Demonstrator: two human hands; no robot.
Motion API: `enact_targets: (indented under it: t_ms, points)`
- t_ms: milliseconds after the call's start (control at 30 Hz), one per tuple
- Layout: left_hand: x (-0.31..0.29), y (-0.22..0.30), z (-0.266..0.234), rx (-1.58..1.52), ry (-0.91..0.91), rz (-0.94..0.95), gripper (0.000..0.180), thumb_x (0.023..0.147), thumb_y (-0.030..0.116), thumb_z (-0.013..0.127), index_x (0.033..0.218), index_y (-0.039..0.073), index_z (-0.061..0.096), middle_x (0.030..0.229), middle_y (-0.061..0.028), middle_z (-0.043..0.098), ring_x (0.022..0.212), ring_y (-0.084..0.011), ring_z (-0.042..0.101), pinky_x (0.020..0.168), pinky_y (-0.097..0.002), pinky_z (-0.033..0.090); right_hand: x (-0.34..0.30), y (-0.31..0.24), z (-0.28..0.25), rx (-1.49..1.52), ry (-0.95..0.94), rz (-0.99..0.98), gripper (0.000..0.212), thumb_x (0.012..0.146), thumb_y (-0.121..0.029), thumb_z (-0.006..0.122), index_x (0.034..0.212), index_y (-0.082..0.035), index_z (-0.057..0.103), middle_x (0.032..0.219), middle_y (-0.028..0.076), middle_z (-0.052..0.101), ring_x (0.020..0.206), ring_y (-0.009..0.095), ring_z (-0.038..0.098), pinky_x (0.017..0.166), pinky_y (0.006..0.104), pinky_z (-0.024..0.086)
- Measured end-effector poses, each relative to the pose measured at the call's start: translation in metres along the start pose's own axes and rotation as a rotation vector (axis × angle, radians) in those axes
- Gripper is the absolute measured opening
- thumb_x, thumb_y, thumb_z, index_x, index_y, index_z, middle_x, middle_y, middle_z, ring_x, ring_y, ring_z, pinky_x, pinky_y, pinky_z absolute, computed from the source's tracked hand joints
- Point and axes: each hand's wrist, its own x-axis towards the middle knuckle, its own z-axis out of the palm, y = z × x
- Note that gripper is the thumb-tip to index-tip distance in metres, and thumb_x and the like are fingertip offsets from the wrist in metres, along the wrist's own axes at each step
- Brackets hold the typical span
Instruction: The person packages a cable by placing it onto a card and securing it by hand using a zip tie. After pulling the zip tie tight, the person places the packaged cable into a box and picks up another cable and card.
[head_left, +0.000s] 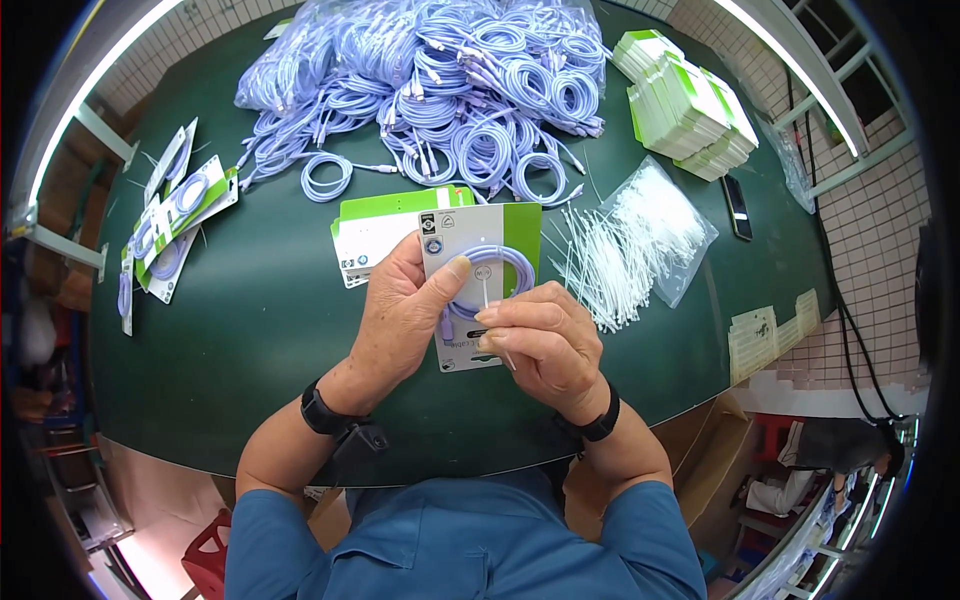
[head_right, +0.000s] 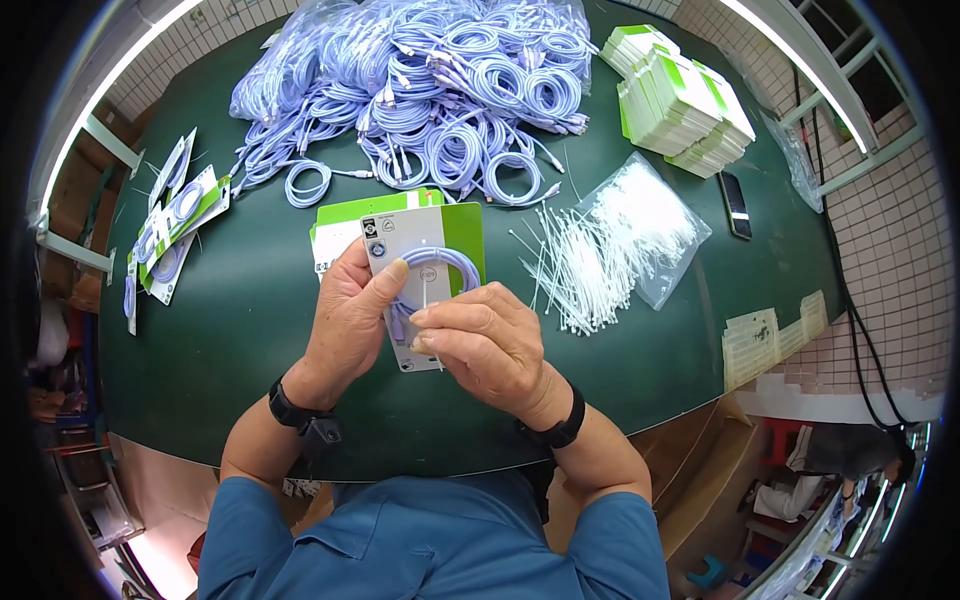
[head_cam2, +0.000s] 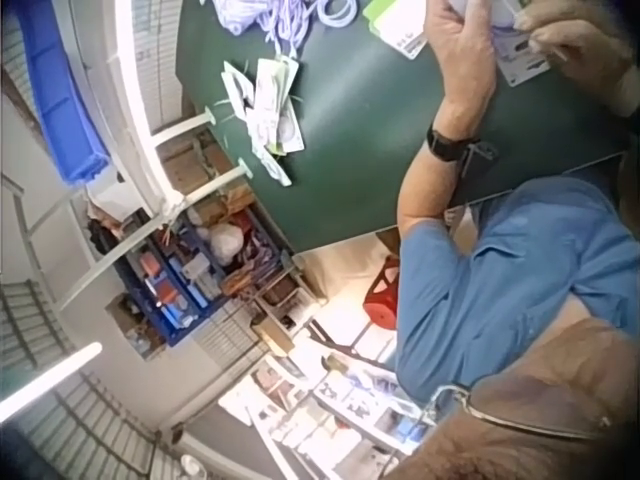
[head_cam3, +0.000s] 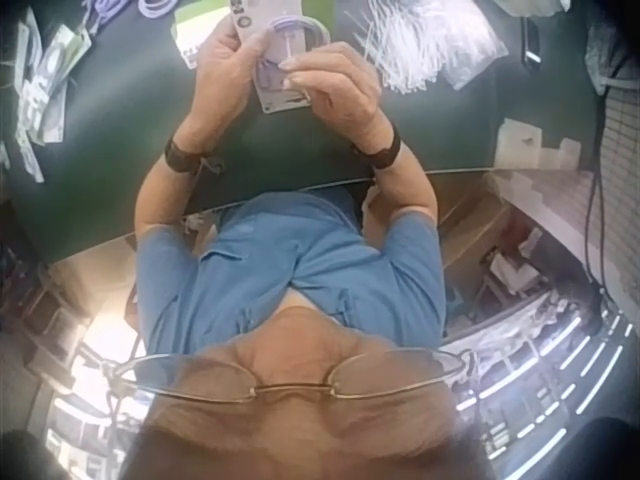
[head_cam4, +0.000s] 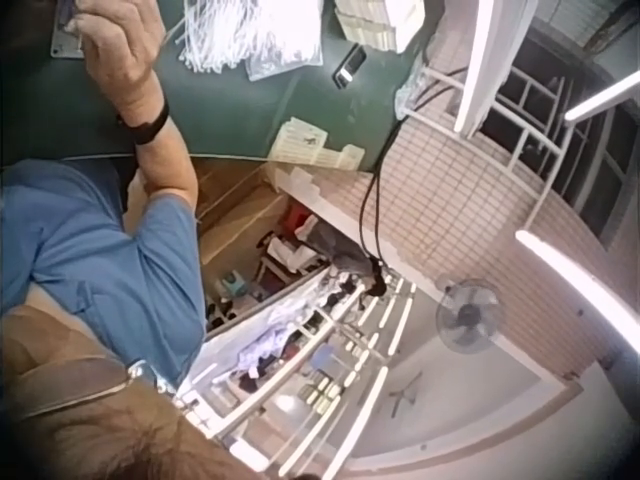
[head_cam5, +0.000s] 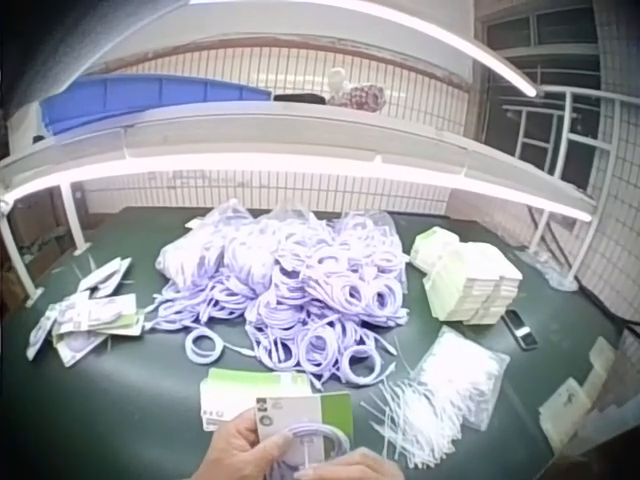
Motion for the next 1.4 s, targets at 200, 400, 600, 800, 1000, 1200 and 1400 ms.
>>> enact_targets:
  t_ms: [200,400,600,800,1000,1200,1400]
  points:
    - [0.0,-0.003,0.001,0.056,-0.009,0.034,0.031,0.107,0.012,0.065,0.136,-0.001,0.061,0.123,-0.0083,0.073,0.106,-0.0108,0.068,0.091,-0.0281,0.057,-0.004,0.006,0.004,0.109,0.057,0.041,0.031,0.082,0.001,0.085,0.104,-0.007,0.065,0.104,0.011,0.078,0.085,0.027,0.074,0.071,0.0354,0.059]
    - [-0.001,-0.002,0.001,0.092,-0.007,0.047,0.028,0.107,0.009,0.064,0.133,-0.001,0.061,0.122,-0.0078,0.073,0.105,-0.0102,0.068,0.09,-0.0281,0.056,-0.002,0.003,0.003,0.173,0.048,0.058,0.031,0.084,0.005,0.083,0.105,-0.005,0.063,0.104,0.015,0.076,0.09,0.029,0.076,0.076,0.0365,0.062]
    - [-0.002,0.0,0.004,0.133,-0.012,0.063,0.026,0.106,0.006,0.063,0.131,-0.001,0.061,0.12,-0.0078,0.073,0.105,-0.0106,0.068,0.09,-0.028,0.056,-0.003,0.004,0.002,0.115,-0.027,0.033,0.028,0.084,0.008,0.083,0.104,-0.003,0.067,0.106,0.017,0.075,0.091,0.029,0.076,0.077,0.0359,0.062]
    - [-0.001,-0.002,0.002,0.144,-0.011,0.059,0.025,0.105,0.004,0.063,0.129,-0.002,0.061,0.118,-0.0079,0.073,0.104,-0.0109,0.068,0.09,-0.0281,0.056,-0.005,0.004,0.004,0.081,-0.025,0.058,0.027,0.082,0.011,0.082,0.103,-0.002,0.071,0.105,0.018,0.075,0.089,0.028,0.075,0.076,0.0358,0.062]
    - [-0.001,-0.006,0.003,0.192,-0.017,0.06,0.026,0.104,0.005,0.064,0.129,-0.003,0.061,0.117,-0.0085,0.073,0.102,-0.0112,0.069,0.088,-0.0287,0.057,-0.001,0.004,0.002,0.077,0.001,0.098,0.025,0.084,0.012,0.081,0.102,-0.001,0.069,0.103,0.018,0.075,0.087,0.026,0.075,0.074,0.0354,0.06]
    - [-0.004,-0.016,0.006,0.163,-0.003,0.018,0.026,0.104,0.006,0.065,0.128,-0.003,0.061,0.116,-0.0092,0.074,0.1,-0.0113,0.069,0.087,-0.0291,0.058,-0.008,0.012,0.005,0.227,0.259,0.273,0.022,0.088,0.01,0.08,0.099,-0.001,0.064,0.098,0.016,0.075,0.082,0.023,0.074,0.072,0.0336,0.058]
    - [-0.004,-0.017,0.007,0.209,-0.001,0.041,0.025,0.103,0.006,0.064,0.127,-0.003,0.062,0.114,-0.0087,0.074,0.099,-0.0103,0.068,0.085,-0.0282,0.058,-0.005,0.013,-0.001,0.174,0.184,0.164,0.023,0.087,0.008,0.082,0.099,-0.002,0.066,0.095,0.014,0.076,0.079,0.023,0.072,0.07,0.0328,0.056]
